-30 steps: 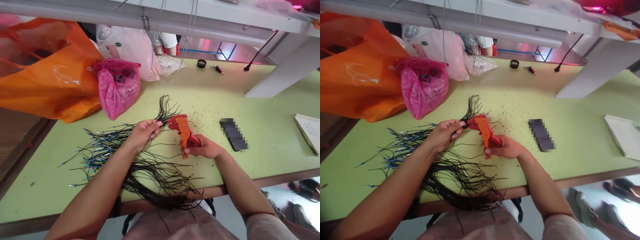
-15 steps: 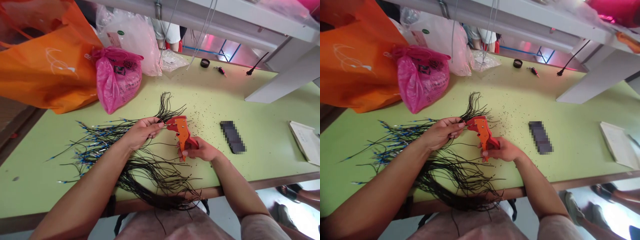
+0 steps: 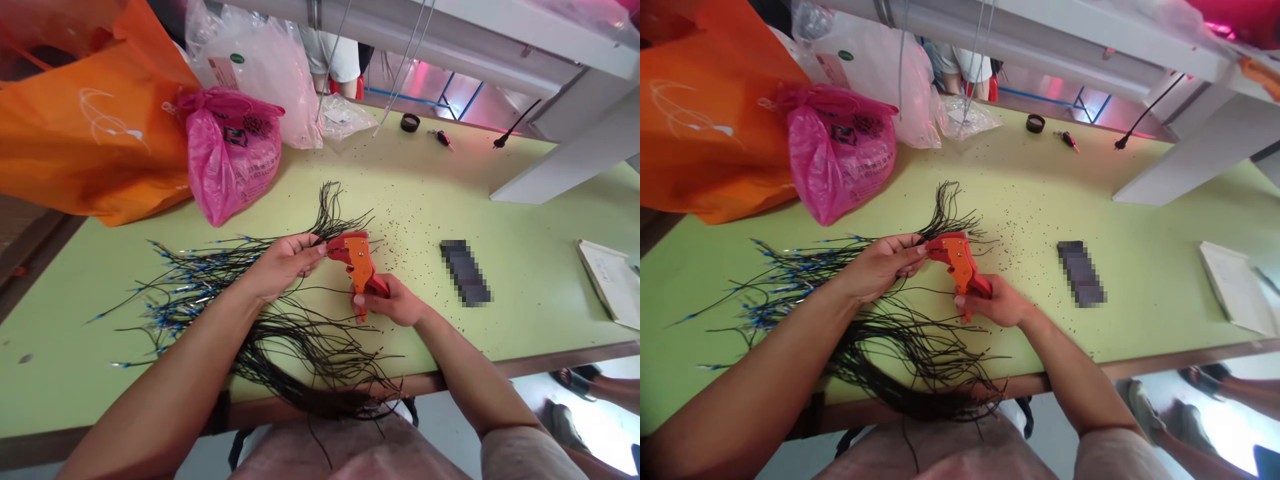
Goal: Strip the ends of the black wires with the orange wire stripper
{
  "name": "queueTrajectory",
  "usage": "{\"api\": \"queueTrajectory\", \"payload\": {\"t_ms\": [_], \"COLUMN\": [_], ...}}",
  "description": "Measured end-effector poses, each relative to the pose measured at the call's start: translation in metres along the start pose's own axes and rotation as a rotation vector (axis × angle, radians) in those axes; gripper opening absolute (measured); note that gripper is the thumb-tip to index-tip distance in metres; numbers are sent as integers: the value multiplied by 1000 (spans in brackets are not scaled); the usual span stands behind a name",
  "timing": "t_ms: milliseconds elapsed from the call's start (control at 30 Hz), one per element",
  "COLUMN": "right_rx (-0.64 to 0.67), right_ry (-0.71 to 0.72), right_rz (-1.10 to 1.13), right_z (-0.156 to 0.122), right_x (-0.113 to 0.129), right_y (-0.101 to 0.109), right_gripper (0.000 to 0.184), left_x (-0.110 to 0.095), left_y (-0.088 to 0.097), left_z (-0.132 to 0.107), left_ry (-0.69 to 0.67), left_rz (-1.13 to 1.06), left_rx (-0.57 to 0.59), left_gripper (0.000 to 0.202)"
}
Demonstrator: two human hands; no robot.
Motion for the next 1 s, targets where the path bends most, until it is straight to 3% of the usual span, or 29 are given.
{"api": "queueTrajectory", "payload": {"t_ms": [333,600,800,1000], "right_rx": [-118,-343,-101,-109], "right_ry": [3,-15,82,66], "right_rz": [-9,-96,66,210], "right_z": [6,3,7,7], "right_x": [-6,-11,-1,-6], "right_y": [-3,7,5,20], "right_gripper": [48,53,44,48], "left_x": [-13,-11,-12,-9], "left_y": [-1,-3,-4,-2], "left_z": [-3,-5,-2,-1], "left_ry": [-102,-55,-84,-38], "left_rz": [71,22,-63,-184], "left_rx": [-39,-134,-142,-153], "left_gripper": [57,47,52,49]}}
Point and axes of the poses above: each hand's wrist, its own z-axis towards the middle knuckle, its own y-axis out of the back of the hand, x = y × z, the point moved 8 cm from there along z, towards the middle knuckle, and after that the axes turned 6 degrees about -y, right-handed, at the moved point
